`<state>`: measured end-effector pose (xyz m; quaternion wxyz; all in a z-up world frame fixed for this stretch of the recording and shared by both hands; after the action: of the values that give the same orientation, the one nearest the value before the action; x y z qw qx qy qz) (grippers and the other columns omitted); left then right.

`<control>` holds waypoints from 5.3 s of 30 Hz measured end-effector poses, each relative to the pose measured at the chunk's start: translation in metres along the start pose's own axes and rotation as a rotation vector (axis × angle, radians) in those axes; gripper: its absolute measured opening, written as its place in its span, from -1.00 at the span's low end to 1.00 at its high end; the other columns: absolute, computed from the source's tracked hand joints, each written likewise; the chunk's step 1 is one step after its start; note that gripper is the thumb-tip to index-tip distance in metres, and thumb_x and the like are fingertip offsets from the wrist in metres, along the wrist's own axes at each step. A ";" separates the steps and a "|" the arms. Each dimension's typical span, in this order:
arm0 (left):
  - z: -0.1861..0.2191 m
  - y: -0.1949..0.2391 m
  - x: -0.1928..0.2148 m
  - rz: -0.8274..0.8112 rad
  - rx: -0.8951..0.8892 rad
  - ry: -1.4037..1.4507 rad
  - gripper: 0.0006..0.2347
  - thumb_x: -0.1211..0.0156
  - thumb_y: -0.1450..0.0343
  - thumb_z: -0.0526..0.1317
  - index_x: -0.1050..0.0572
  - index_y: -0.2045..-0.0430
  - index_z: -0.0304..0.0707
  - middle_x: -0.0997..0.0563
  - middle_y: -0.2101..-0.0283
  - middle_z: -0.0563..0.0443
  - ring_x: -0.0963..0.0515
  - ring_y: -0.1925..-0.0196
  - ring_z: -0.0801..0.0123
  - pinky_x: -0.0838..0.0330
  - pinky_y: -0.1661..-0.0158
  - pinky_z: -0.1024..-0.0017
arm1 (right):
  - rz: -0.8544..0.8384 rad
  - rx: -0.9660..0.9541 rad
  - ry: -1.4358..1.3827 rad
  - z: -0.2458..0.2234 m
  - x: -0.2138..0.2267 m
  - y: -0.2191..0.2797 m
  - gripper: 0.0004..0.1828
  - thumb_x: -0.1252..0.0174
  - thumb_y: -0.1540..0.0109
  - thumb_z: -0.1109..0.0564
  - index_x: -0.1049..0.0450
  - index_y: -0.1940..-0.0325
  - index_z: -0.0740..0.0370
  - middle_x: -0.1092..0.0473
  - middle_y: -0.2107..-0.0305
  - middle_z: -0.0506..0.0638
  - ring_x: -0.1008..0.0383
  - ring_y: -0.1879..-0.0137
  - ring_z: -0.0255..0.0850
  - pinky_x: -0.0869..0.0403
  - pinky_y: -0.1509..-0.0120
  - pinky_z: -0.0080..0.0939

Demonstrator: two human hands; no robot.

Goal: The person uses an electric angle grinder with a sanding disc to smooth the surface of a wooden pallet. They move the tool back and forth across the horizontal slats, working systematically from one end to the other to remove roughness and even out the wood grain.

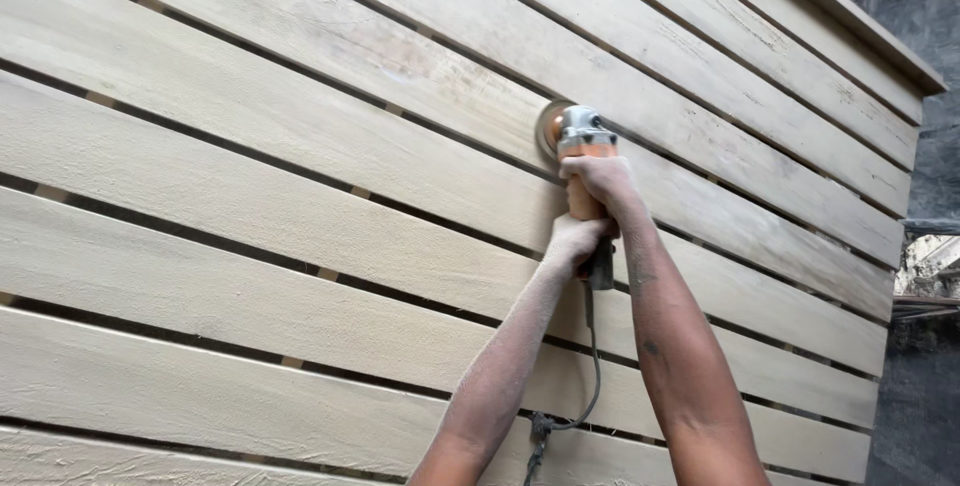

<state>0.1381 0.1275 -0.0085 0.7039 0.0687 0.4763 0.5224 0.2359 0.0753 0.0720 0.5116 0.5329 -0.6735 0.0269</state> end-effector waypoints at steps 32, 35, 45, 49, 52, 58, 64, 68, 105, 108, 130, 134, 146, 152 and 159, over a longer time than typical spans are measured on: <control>-0.014 -0.021 0.020 -0.029 -0.004 -0.007 -0.74 -0.32 -0.26 -0.24 -0.57 0.32 -0.53 -0.67 0.41 -0.15 -0.67 0.44 0.26 -0.59 0.37 0.31 | 0.019 0.459 0.611 0.008 -0.039 -0.068 -0.70 -0.23 -0.26 -0.18 -0.57 -0.06 -0.27 -0.44 -0.05 -0.08 -0.49 -0.14 -0.14 -0.46 -0.23 -0.19; 0.014 -0.013 0.040 0.015 -0.072 0.036 -0.66 -0.32 -0.29 -0.19 -0.55 0.24 -0.59 -0.66 0.40 -0.15 -0.64 0.46 0.29 -0.57 0.38 0.33 | 0.017 0.394 0.487 -0.021 -0.048 -0.042 -0.58 -0.31 -0.09 -0.06 -0.60 -0.04 -0.11 -0.54 0.08 -0.02 -0.57 -0.01 -0.14 -0.55 -0.06 -0.16; -0.027 -0.002 -0.037 -0.045 0.051 -0.062 -0.66 -0.33 -0.27 -0.23 -0.50 0.22 -0.59 -0.65 0.41 -0.13 -0.66 0.44 0.29 -0.61 0.35 0.34 | 0.017 -0.038 0.095 0.041 0.043 0.003 -0.29 -0.38 0.11 -0.07 -0.55 -0.05 0.33 -0.55 0.15 0.14 -0.60 0.08 -0.15 -0.60 0.02 -0.21; -0.069 -0.010 -0.080 -0.077 0.062 -0.112 -0.75 -0.35 -0.24 -0.24 -0.57 0.39 -0.53 -0.64 0.46 -0.10 -0.62 0.50 0.33 -0.55 0.43 0.33 | 0.053 -0.090 0.095 0.105 0.084 -0.010 -0.28 -0.37 0.11 -0.08 -0.54 -0.06 0.36 -0.54 0.10 0.16 -0.58 0.05 -0.14 -0.58 -0.01 -0.20; -0.089 -0.014 -0.116 -0.108 0.059 -0.171 -0.75 -0.38 -0.22 -0.22 -0.59 0.40 -0.49 -0.64 0.45 -0.06 -0.61 0.50 0.37 -0.53 0.43 0.37 | 0.082 -0.123 0.064 0.143 0.115 -0.017 -0.26 -0.37 0.11 -0.08 -0.54 -0.06 0.38 -0.53 0.07 0.18 -0.57 0.03 -0.12 -0.56 -0.03 -0.19; -0.151 -0.030 -0.188 -0.159 0.146 -0.308 -0.72 -0.41 -0.18 -0.20 -0.58 0.38 -0.44 -0.64 0.43 -0.04 -0.61 0.48 0.37 -0.54 0.42 0.36 | 0.172 -0.237 -0.116 0.239 0.180 -0.026 -0.26 -0.39 0.12 -0.01 -0.50 -0.09 0.40 -0.51 0.08 0.15 -0.57 0.07 -0.14 -0.55 -0.01 -0.18; -0.195 -0.044 -0.242 -0.239 0.180 -0.325 -0.68 -0.40 -0.21 -0.21 -0.56 0.27 -0.45 -0.66 0.35 -0.07 -0.66 0.40 0.37 -0.59 0.36 0.37 | 0.244 -0.321 -0.337 0.301 0.222 -0.020 -0.31 -0.38 0.13 0.10 -0.52 -0.07 0.37 -0.52 0.11 0.10 -0.57 0.11 -0.14 -0.56 0.00 -0.17; -0.202 -0.036 -0.243 -0.269 0.212 -0.308 -0.66 -0.38 -0.24 -0.22 -0.52 0.18 -0.46 -0.65 0.29 -0.13 -0.66 0.36 0.36 -0.61 0.33 0.36 | 0.269 -0.357 -0.391 0.306 0.224 -0.009 -0.27 -0.39 0.12 0.11 -0.45 -0.12 0.38 -0.51 0.12 0.11 -0.57 0.11 -0.15 -0.57 0.00 -0.15; -0.247 -0.061 -0.289 -0.275 0.166 -0.421 -0.68 -0.42 -0.17 -0.18 -0.60 0.35 -0.50 -0.68 0.38 -0.10 -0.66 0.41 0.33 -0.58 0.38 0.36 | 0.278 -0.231 -0.413 0.387 0.260 -0.055 -0.36 -0.41 0.11 0.05 -0.51 0.01 0.41 -0.52 0.21 0.12 -0.56 0.19 -0.11 -0.56 0.11 -0.10; -0.240 -0.061 -0.287 -0.283 0.177 -0.341 -0.69 -0.43 -0.18 -0.20 -0.59 0.33 -0.44 -0.67 0.36 -0.07 -0.66 0.38 0.35 -0.59 0.36 0.37 | 0.292 -0.287 -0.515 0.378 0.261 -0.042 -0.32 -0.41 0.14 0.08 -0.49 -0.01 0.45 -0.54 0.22 0.12 -0.58 0.20 -0.12 -0.59 0.13 -0.11; -0.097 -0.036 -0.103 0.071 -0.037 -0.138 -0.65 -0.33 -0.30 -0.14 -0.56 0.27 -0.59 -0.68 0.36 -0.11 -0.64 0.39 0.38 -0.55 0.34 0.37 | 0.059 -0.042 0.144 0.122 0.102 -0.019 -0.15 -0.42 0.11 -0.15 -0.45 -0.19 0.23 -0.52 0.04 0.15 -0.55 -0.03 -0.11 -0.54 -0.12 -0.15; -0.116 -0.051 -0.141 0.066 -0.070 -0.164 -0.61 -0.37 -0.26 -0.12 -0.60 0.29 -0.62 -0.68 0.39 -0.10 -0.62 0.41 0.45 -0.52 0.37 0.40 | 0.062 -0.106 0.127 0.154 0.132 -0.036 -0.21 -0.38 0.12 -0.09 -0.49 -0.16 0.24 -0.53 0.07 0.13 -0.56 0.02 -0.13 -0.55 -0.06 -0.18; -0.093 -0.043 -0.101 0.019 -0.092 -0.046 -0.64 -0.37 -0.27 -0.18 -0.56 0.26 -0.64 -0.68 0.33 -0.16 -0.64 0.39 0.38 -0.56 0.35 0.37 | 0.081 -0.102 0.045 0.127 0.101 -0.019 -0.34 -0.38 0.10 -0.05 -0.55 -0.01 0.34 -0.55 0.16 0.15 -0.60 0.07 -0.11 -0.57 0.00 -0.17; -0.128 -0.041 -0.155 -0.020 0.041 -0.134 -0.73 -0.32 -0.30 -0.24 -0.57 0.31 -0.60 -0.64 0.41 -0.11 -0.58 0.45 0.37 -0.48 0.42 0.35 | 0.160 -0.014 0.150 0.179 0.146 -0.044 -0.33 -0.41 0.04 -0.12 -0.59 -0.03 0.33 -0.51 0.09 0.23 -0.54 0.00 -0.05 -0.50 -0.04 -0.12; -0.131 -0.030 -0.174 -0.178 0.091 -0.207 -0.72 -0.36 -0.25 -0.24 -0.58 0.32 -0.55 -0.67 0.38 -0.10 -0.64 0.39 0.38 -0.56 0.33 0.39 | 0.243 -0.298 -0.226 0.221 0.167 -0.021 -0.26 -0.42 0.14 0.00 -0.50 -0.05 0.42 -0.55 0.14 0.15 -0.62 0.10 -0.13 -0.62 0.06 -0.17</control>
<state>0.0606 -0.0772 0.0076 0.7891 0.1115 0.4284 0.4258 0.1208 -0.1774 0.0763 0.4988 0.3659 -0.7825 -0.0713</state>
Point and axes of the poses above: each hand's wrist, its own y-axis away from the middle knuckle, its own x-axis out of the back of the hand, z = x × y, the point moved 10 cm from there along -y, towards the middle knuckle
